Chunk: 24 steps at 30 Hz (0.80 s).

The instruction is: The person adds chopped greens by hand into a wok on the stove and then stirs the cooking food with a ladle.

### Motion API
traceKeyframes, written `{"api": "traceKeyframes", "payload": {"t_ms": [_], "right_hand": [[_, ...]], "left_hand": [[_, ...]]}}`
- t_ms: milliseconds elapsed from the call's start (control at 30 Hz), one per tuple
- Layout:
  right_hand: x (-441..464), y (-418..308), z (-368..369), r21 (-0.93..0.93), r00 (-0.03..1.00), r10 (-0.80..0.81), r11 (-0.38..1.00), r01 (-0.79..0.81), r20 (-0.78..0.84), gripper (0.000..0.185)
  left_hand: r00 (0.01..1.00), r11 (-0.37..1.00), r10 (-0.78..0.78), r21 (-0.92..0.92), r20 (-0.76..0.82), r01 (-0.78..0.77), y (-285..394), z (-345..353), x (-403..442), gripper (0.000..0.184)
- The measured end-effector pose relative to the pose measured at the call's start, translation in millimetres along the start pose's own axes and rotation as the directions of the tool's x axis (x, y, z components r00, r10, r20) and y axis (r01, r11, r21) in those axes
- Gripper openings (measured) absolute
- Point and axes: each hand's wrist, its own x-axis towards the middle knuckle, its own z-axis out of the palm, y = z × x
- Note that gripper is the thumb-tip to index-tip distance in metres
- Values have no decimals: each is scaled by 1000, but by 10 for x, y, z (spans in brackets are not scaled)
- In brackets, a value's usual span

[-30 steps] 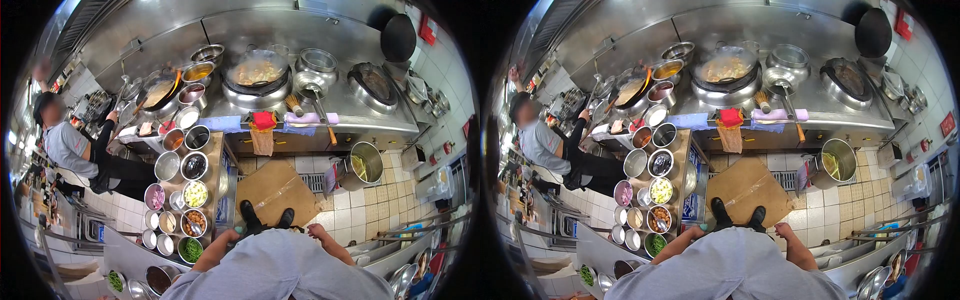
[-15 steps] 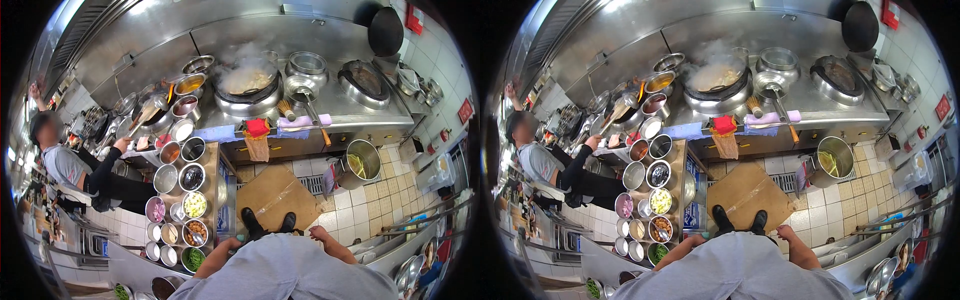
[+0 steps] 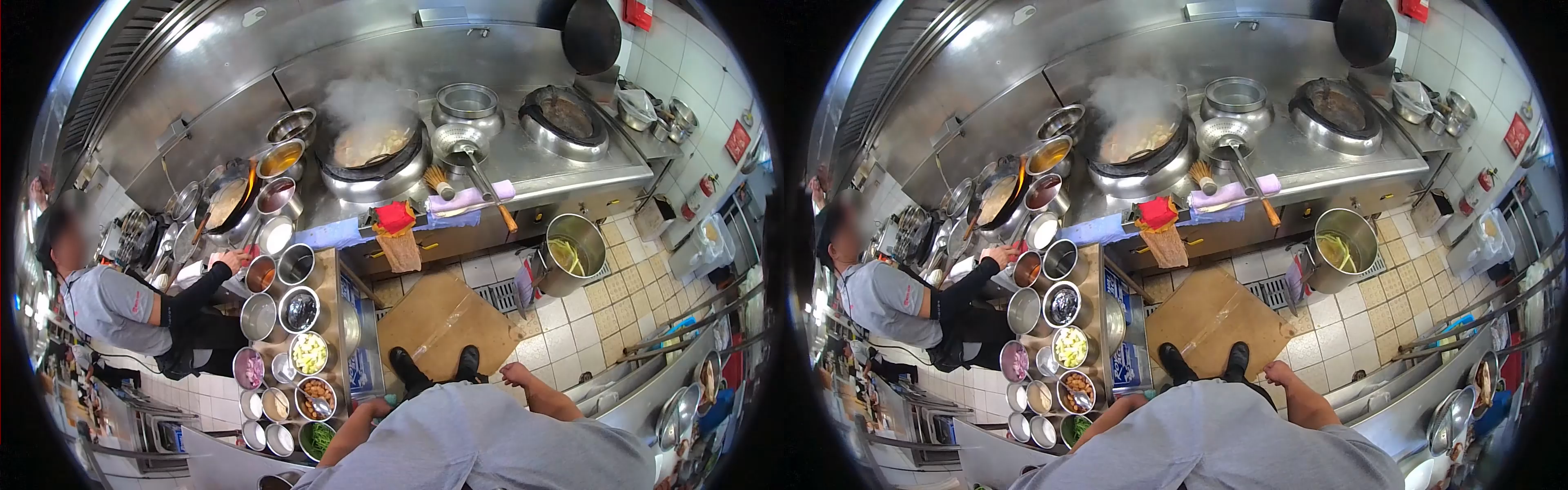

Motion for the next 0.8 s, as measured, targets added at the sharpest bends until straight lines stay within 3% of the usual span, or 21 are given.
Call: {"api": "traceKeyframes", "payload": {"t_ms": [233, 300, 433, 500, 800], "right_hand": [[44, 37, -9, -8, 998, 17, 1000, -16, 57, 26], [48, 35, -8, -12, 998, 22, 1000, -21, 54, 26], [-1, -28, -12, -13, 999, 32, 999, -31, 41, 27], [-12, -39, -17, -9, 999, 26, 1000, -26, 45, 27], [-8, -33, -20, -24, 998, 31, 999, -30, 46, 27]], "left_hand": [[996, 989, -87, -126, -18, 84, 16, 18, -77, 46], [1000, 998, 21, 56, -17, -20, -9, 22, -30, 46], [993, 990, -4, 140, -118, 21, -117, 121, 179, 45], [980, 996, -2, 82, -199, 19, -134, 136, 220, 44], [954, 995, -98, -23, -283, 96, -113, 90, 275, 46]]}}
